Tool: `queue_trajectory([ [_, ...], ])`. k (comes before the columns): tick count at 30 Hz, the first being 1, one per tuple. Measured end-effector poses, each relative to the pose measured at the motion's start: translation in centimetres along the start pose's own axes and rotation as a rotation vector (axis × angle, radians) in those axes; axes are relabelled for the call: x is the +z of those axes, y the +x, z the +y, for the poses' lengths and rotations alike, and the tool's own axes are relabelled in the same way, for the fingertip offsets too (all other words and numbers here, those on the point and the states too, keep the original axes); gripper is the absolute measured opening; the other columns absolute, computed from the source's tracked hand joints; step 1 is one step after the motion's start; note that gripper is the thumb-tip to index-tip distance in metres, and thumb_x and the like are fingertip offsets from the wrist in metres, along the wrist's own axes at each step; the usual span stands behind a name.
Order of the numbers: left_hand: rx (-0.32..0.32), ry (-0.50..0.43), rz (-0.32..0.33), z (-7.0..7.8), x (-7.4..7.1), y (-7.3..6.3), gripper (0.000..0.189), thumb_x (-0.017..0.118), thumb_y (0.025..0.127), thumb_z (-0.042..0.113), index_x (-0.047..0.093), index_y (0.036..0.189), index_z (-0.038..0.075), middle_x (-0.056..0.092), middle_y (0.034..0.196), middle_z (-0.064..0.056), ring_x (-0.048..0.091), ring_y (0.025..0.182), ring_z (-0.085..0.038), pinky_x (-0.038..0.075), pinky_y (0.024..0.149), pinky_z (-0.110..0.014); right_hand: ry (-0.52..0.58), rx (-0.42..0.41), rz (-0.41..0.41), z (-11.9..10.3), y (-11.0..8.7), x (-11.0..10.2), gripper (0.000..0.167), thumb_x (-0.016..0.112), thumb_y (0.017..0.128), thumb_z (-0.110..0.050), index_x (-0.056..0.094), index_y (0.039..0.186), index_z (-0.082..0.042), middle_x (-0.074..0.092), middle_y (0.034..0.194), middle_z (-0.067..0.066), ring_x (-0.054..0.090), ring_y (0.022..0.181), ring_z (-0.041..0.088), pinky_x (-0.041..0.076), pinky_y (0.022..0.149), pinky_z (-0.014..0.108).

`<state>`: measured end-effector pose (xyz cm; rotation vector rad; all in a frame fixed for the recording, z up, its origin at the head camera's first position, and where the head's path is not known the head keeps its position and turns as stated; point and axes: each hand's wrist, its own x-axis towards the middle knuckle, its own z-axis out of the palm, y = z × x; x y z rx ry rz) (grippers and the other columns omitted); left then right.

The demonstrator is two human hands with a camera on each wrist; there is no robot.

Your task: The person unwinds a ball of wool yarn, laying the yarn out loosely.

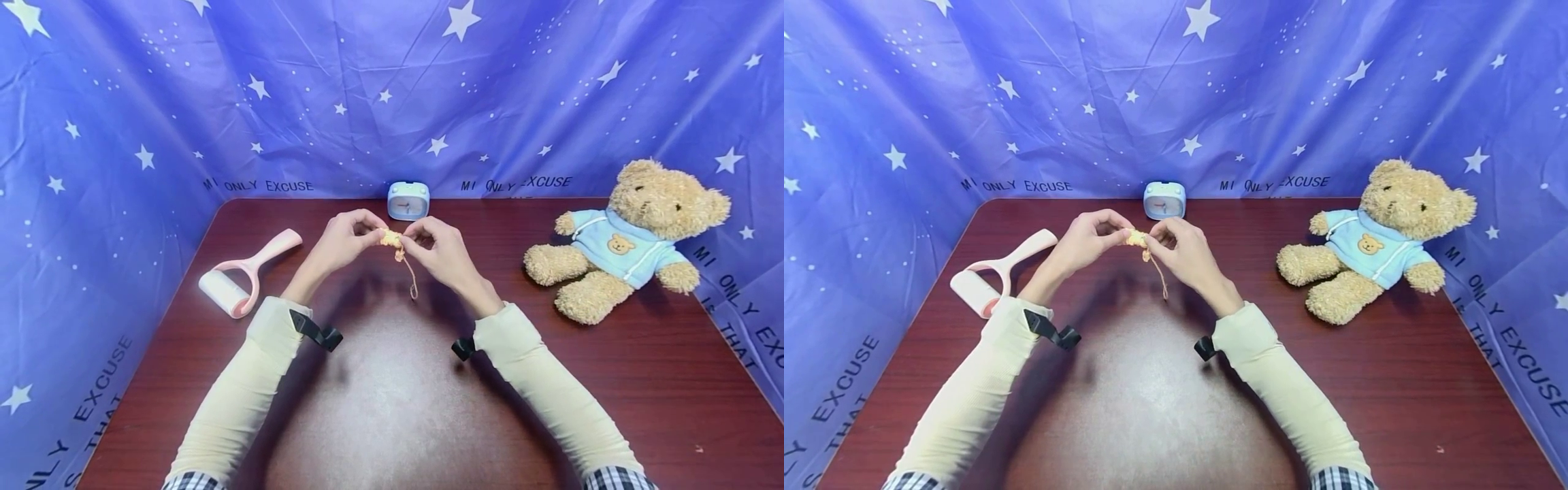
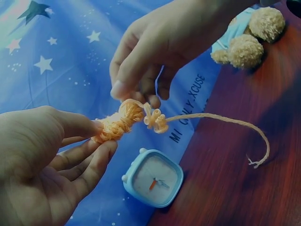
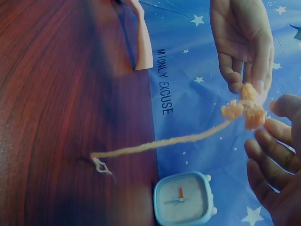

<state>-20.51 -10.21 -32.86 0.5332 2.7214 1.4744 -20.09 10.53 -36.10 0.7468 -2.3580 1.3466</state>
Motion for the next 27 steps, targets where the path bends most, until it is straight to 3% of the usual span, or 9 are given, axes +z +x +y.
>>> queue_trajectory([
  [7, 0.006, -0.010, -0.006, -0.1, 0.1, 0.1, 0.011, 0.067, 0.089, 0.014, 0.069, 0.099, 0.009, 0.070, 0.087, -0.006, 0.063, 0.077, -0.014, 0.050, 0.070, -0.023, -0.090, 0.008, -0.031, -0.4, 0.4, 0.1, 0.004, 0.066, 0.087, -0.011, 0.068, 0.085, -0.009, 0.064, 0.079, 0.002, 0.057, 0.071, 0.011, 0.049, 0.063, 0.021],
  [16, -0.011, -0.085, 0.014, -0.2, -0.3, 0.0, 0.012, 0.067, 0.088, 0.011, 0.068, 0.100, 0.007, 0.069, 0.087, -0.009, 0.062, 0.077, -0.016, 0.051, 0.066, -0.022, -0.072, 0.085, -0.009, 0.0, 0.5, -0.7, 0.005, 0.065, 0.087, -0.009, 0.068, 0.086, -0.006, 0.068, 0.076, 0.005, 0.062, 0.066, 0.012, 0.049, 0.057, 0.017],
  [24, -0.040, -0.118, 0.058, -0.5, -0.8, 0.0, 0.012, 0.067, 0.089, 0.012, 0.068, 0.100, 0.007, 0.067, 0.085, -0.010, 0.064, 0.083, -0.031, 0.049, 0.063, -0.021, -0.059, 0.081, -0.016, 0.2, -0.1, -1.3, 0.006, 0.065, 0.088, -0.012, 0.068, 0.085, -0.008, 0.067, 0.069, 0.003, 0.062, 0.063, 0.014, 0.047, 0.057, 0.015],
  [27, -0.050, -0.105, 0.069, -0.6, -0.8, 0.1, 0.011, 0.067, 0.089, 0.013, 0.068, 0.099, 0.008, 0.068, 0.085, -0.009, 0.064, 0.082, -0.028, 0.049, 0.062, -0.020, -0.032, 0.088, -0.026, 0.0, -0.3, -1.6, 0.006, 0.065, 0.088, -0.011, 0.068, 0.085, -0.007, 0.068, 0.070, 0.004, 0.064, 0.062, 0.014, 0.050, 0.057, 0.015],
])
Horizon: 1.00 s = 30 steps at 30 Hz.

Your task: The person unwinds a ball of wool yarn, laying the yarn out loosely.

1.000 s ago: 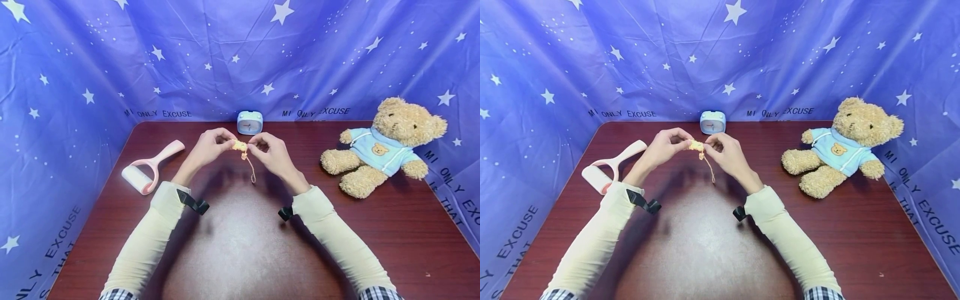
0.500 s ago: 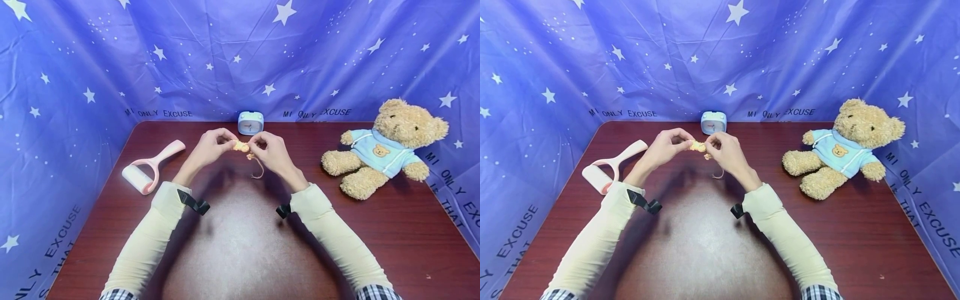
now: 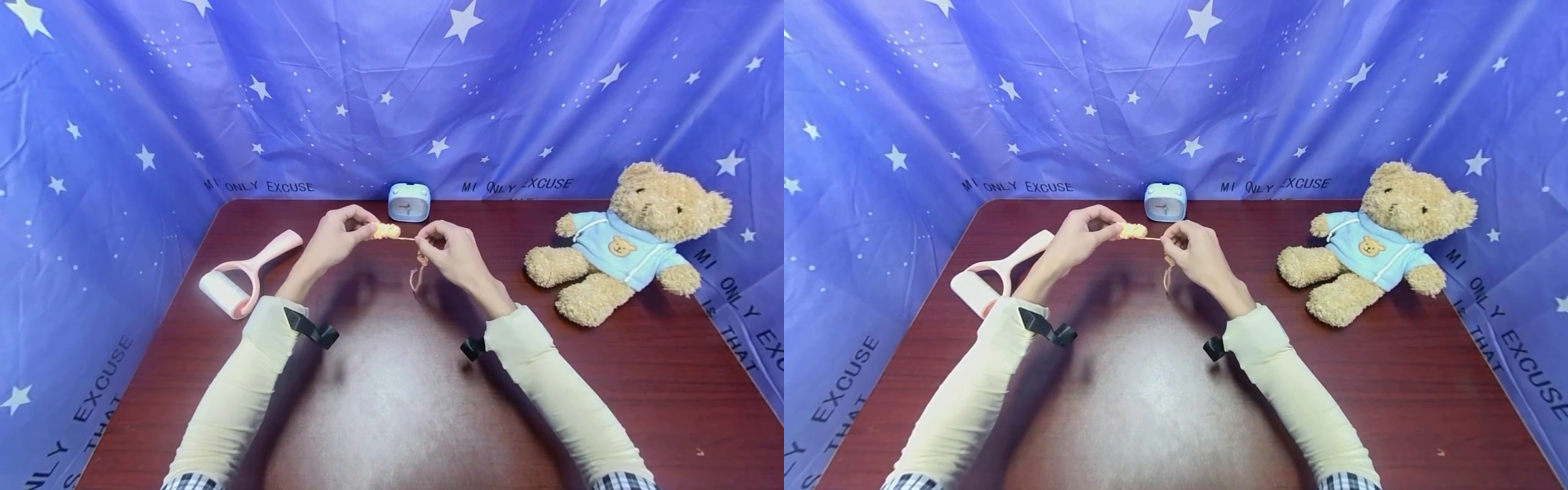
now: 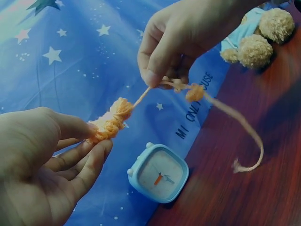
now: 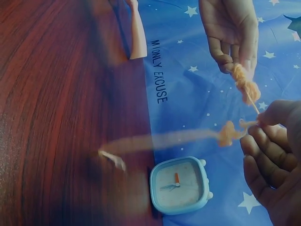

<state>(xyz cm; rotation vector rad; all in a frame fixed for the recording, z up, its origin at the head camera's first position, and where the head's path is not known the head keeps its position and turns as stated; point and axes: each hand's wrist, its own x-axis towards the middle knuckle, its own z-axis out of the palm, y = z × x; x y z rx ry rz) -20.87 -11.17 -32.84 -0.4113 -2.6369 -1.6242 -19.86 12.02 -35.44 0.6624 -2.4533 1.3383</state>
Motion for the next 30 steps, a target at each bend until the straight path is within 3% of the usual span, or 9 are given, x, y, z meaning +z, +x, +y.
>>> queue_trajectory([
  [4, -0.007, 0.024, 0.023, -0.2, -0.1, 0.1, 0.010, 0.067, 0.089, 0.013, 0.069, 0.098, 0.009, 0.068, 0.085, -0.009, 0.063, 0.077, -0.019, 0.048, 0.062, -0.020, 0.020, -0.001, -0.002, -0.1, -0.1, -0.6, 0.006, 0.064, 0.089, -0.010, 0.068, 0.087, -0.005, 0.069, 0.073, 0.007, 0.068, 0.062, 0.018, 0.052, 0.056, 0.015],
  [10, -0.027, 0.031, 0.024, -0.5, -0.4, 0.0, 0.010, 0.067, 0.089, 0.014, 0.068, 0.098, 0.009, 0.068, 0.086, -0.009, 0.064, 0.080, -0.023, 0.048, 0.063, -0.020, -0.042, 0.006, 0.048, 0.4, 0.0, -1.9, 0.006, 0.065, 0.089, -0.011, 0.068, 0.088, -0.006, 0.070, 0.075, 0.007, 0.067, 0.065, 0.019, 0.048, 0.056, 0.013],
  [18, -0.029, 0.030, 0.037, -0.6, -0.7, -0.2, 0.010, 0.067, 0.089, 0.014, 0.069, 0.098, 0.008, 0.069, 0.088, -0.010, 0.063, 0.079, -0.020, 0.047, 0.061, -0.020, -0.113, 0.063, 0.083, 1.8, -0.4, -3.0, 0.011, 0.066, 0.089, -0.017, 0.069, 0.090, -0.007, 0.070, 0.079, 0.006, 0.060, 0.069, 0.009, 0.046, 0.062, 0.013],
  [30, -0.035, 0.005, 0.058, -1.3, -1.1, -0.1, 0.013, 0.067, 0.089, 0.014, 0.069, 0.099, 0.006, 0.069, 0.088, -0.012, 0.062, 0.075, -0.012, 0.047, 0.061, -0.018, -0.115, 0.082, 0.198, 3.4, -0.6, -5.3, 0.011, 0.067, 0.089, -0.017, 0.070, 0.089, -0.006, 0.071, 0.076, 0.008, 0.055, 0.064, -0.005, 0.045, 0.061, 0.010],
])
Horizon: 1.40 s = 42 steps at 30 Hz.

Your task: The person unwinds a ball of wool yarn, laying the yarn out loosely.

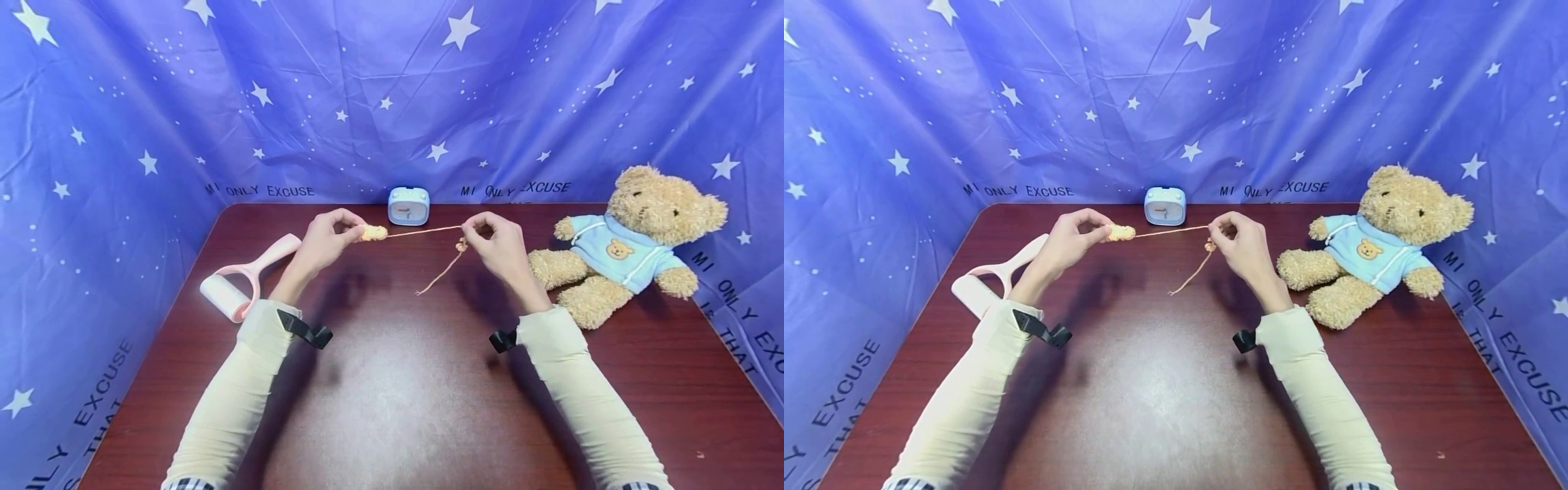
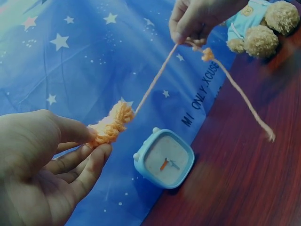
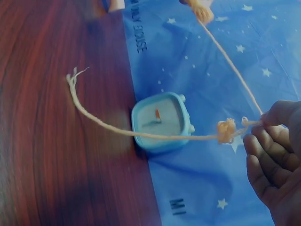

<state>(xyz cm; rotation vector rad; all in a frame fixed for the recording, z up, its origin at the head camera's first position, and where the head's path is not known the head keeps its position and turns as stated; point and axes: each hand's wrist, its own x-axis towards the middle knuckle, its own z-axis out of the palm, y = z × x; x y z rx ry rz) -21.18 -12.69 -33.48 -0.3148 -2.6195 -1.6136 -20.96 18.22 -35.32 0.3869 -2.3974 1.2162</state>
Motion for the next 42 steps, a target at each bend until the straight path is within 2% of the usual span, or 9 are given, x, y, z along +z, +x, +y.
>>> queue_trajectory([
  [7, -0.020, -0.006, 0.010, -0.5, -0.3, 0.0, 0.013, 0.067, 0.089, 0.014, 0.069, 0.100, 0.006, 0.069, 0.089, -0.013, 0.063, 0.077, -0.013, 0.050, 0.065, -0.018, -0.025, 0.044, 0.055, 1.3, -0.1, -1.5, 0.014, 0.066, 0.089, -0.019, 0.070, 0.089, -0.006, 0.071, 0.076, 0.010, 0.054, 0.063, -0.008, 0.041, 0.058, 0.009],
  [13, -0.030, -0.003, 0.015, -0.8, -0.5, -0.1, 0.013, 0.067, 0.089, 0.014, 0.069, 0.100, 0.007, 0.069, 0.088, -0.012, 0.063, 0.077, -0.013, 0.050, 0.064, -0.019, -0.061, 0.066, 0.089, 2.1, -0.1, -2.6, 0.017, 0.066, 0.089, -0.023, 0.071, 0.089, -0.007, 0.070, 0.077, 0.009, 0.053, 0.063, -0.010, 0.040, 0.060, 0.009],
  [16, -0.030, -0.003, 0.017, -0.9, -0.5, -0.1, 0.014, 0.067, 0.089, 0.014, 0.069, 0.100, 0.006, 0.069, 0.088, -0.013, 0.062, 0.076, -0.013, 0.049, 0.063, -0.018, -0.077, 0.089, 0.104, 2.5, -0.1, -3.1, 0.017, 0.067, 0.089, -0.024, 0.071, 0.089, -0.007, 0.069, 0.076, 0.003, 0.052, 0.064, -0.008, 0.040, 0.060, 0.010],
  [21, -0.032, -0.005, 0.014, -1.0, -0.5, -0.2, 0.013, 0.067, 0.089, 0.014, 0.069, 0.100, 0.006, 0.069, 0.086, -0.012, 0.062, 0.076, -0.014, 0.049, 0.063, -0.019, -0.066, 0.137, 0.112, 2.8, -0.2, -3.8, 0.020, 0.066, 0.089, -0.027, 0.070, 0.091, -0.008, 0.061, 0.073, -0.016, 0.053, 0.066, -0.005, 0.040, 0.059, 0.012],
  [24, -0.033, -0.009, 0.010, -1.0, -0.5, -0.1, 0.012, 0.067, 0.089, 0.013, 0.069, 0.099, 0.006, 0.068, 0.086, -0.011, 0.063, 0.078, -0.016, 0.049, 0.064, -0.019, -0.074, 0.144, 0.122, 2.9, -0.2, -4.2, 0.021, 0.065, 0.090, -0.029, 0.070, 0.091, -0.008, 0.057, 0.072, -0.023, 0.052, 0.066, -0.006, 0.040, 0.058, 0.011],
  [31, -0.041, -0.001, 0.016, -1.2, -0.6, -0.1, 0.014, 0.067, 0.089, 0.016, 0.069, 0.100, 0.006, 0.069, 0.086, -0.011, 0.062, 0.076, -0.013, 0.049, 0.065, -0.019, -0.051, 0.132, 0.146, 3.4, -0.2, -5.2, 0.023, 0.064, 0.090, -0.023, 0.069, 0.092, -0.002, 0.055, 0.070, -0.024, 0.052, 0.063, -0.008, 0.042, 0.061, 0.009],
  [42, -0.029, 0.016, 0.026, -1.2, -1.0, -0.1, 0.013, 0.067, 0.089, 0.015, 0.069, 0.099, 0.006, 0.070, 0.086, -0.014, 0.062, 0.074, -0.010, 0.048, 0.064, -0.019, -0.072, 0.197, 0.186, 4.0, -0.8, -7.2, 0.024, 0.064, 0.090, -0.028, 0.069, 0.092, -0.004, 0.054, 0.070, -0.030, 0.052, 0.064, -0.005, 0.042, 0.059, 0.010],
])
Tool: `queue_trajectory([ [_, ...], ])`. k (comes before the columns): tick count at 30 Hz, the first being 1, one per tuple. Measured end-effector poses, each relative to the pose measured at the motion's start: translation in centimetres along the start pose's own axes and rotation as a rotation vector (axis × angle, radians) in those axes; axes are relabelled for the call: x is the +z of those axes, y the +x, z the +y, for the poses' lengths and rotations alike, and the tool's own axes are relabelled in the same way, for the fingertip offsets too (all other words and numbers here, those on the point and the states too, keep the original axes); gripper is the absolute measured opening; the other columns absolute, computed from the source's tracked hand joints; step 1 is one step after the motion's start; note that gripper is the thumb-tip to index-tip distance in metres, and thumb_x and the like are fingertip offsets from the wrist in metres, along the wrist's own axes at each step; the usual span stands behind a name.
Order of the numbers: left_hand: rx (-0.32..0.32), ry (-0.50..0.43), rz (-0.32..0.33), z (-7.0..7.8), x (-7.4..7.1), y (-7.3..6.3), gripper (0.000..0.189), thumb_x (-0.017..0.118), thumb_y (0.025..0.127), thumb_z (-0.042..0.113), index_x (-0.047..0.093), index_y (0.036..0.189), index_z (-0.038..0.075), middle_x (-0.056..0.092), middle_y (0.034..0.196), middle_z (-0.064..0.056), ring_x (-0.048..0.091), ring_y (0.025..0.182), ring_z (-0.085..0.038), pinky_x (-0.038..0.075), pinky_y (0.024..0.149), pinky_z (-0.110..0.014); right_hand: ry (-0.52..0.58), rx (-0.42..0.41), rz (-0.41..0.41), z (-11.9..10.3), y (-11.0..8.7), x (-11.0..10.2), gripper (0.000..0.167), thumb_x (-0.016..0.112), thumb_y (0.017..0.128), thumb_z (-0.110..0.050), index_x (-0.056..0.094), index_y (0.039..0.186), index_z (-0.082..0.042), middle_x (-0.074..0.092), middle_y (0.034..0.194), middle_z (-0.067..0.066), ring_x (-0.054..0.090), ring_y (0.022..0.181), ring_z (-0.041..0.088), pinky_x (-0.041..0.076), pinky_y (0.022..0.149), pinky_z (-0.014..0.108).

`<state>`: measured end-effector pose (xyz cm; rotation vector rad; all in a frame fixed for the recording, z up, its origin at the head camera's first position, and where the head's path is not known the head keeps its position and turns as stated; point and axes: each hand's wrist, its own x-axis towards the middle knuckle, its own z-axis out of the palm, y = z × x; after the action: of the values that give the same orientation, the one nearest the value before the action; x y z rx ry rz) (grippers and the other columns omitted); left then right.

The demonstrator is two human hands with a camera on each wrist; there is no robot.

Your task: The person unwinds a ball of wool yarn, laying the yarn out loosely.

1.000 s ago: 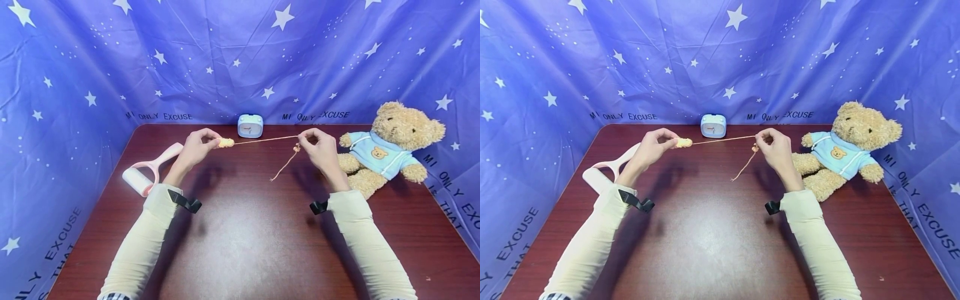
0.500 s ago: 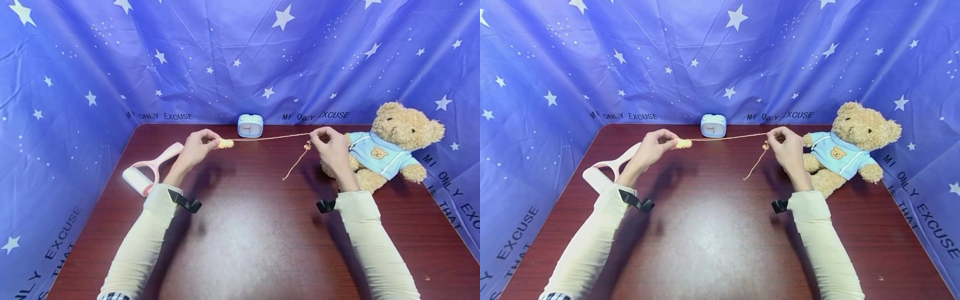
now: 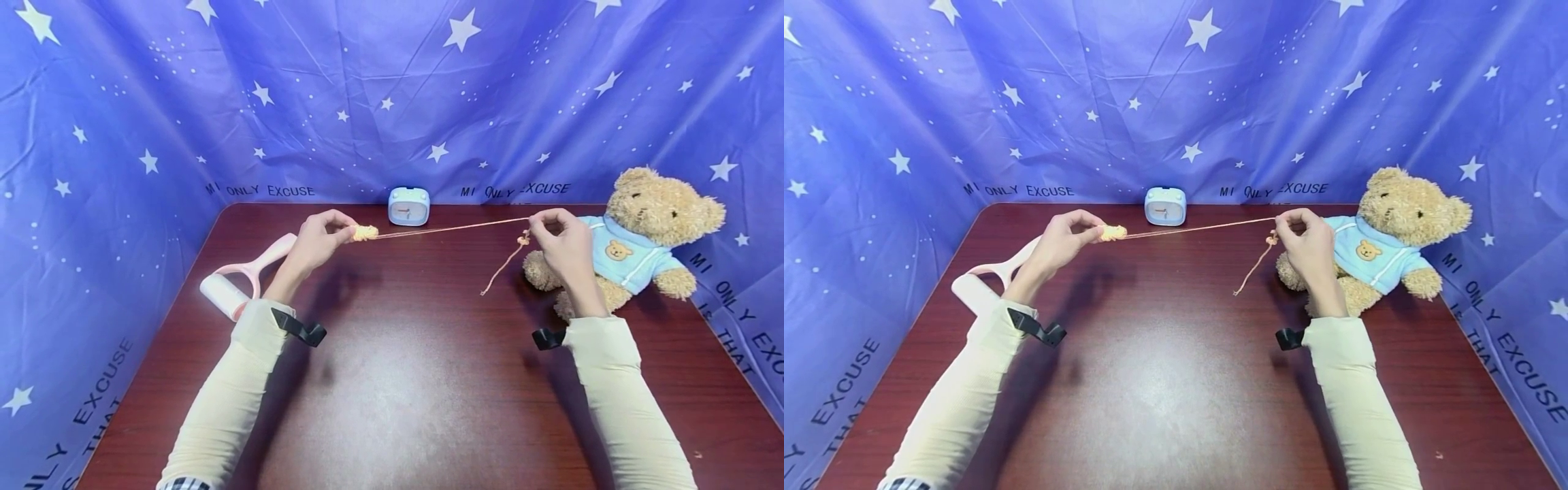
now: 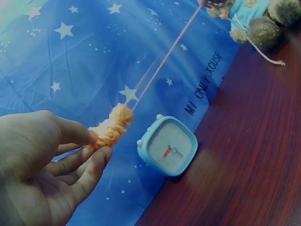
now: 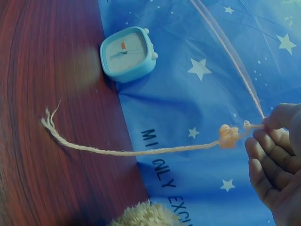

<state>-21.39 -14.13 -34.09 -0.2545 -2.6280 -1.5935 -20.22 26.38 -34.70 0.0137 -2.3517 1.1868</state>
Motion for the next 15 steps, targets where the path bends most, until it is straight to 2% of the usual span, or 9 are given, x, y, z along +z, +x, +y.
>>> queue_trajectory([
  [9, 0.000, -0.016, 0.008, -0.1, -0.1, 0.1, 0.013, 0.067, 0.089, 0.013, 0.068, 0.098, 0.004, 0.069, 0.087, -0.013, 0.063, 0.077, -0.018, 0.050, 0.062, -0.018, -0.011, 0.005, 0.061, 0.6, 0.2, -1.3, 0.022, 0.063, 0.089, -0.024, 0.069, 0.090, -0.003, 0.052, 0.065, -0.035, 0.050, 0.061, -0.011, 0.039, 0.059, 0.009],
  [15, 0.005, -0.012, 0.012, 0.0, -0.2, 0.0, 0.014, 0.067, 0.089, 0.014, 0.068, 0.098, 0.005, 0.069, 0.086, -0.013, 0.062, 0.075, -0.014, 0.049, 0.063, -0.018, 0.011, 0.033, 0.083, 0.7, 0.2, -1.9, 0.020, 0.064, 0.088, -0.023, 0.069, 0.090, -0.004, 0.053, 0.064, -0.033, 0.051, 0.061, -0.008, 0.040, 0.058, 0.009],
])
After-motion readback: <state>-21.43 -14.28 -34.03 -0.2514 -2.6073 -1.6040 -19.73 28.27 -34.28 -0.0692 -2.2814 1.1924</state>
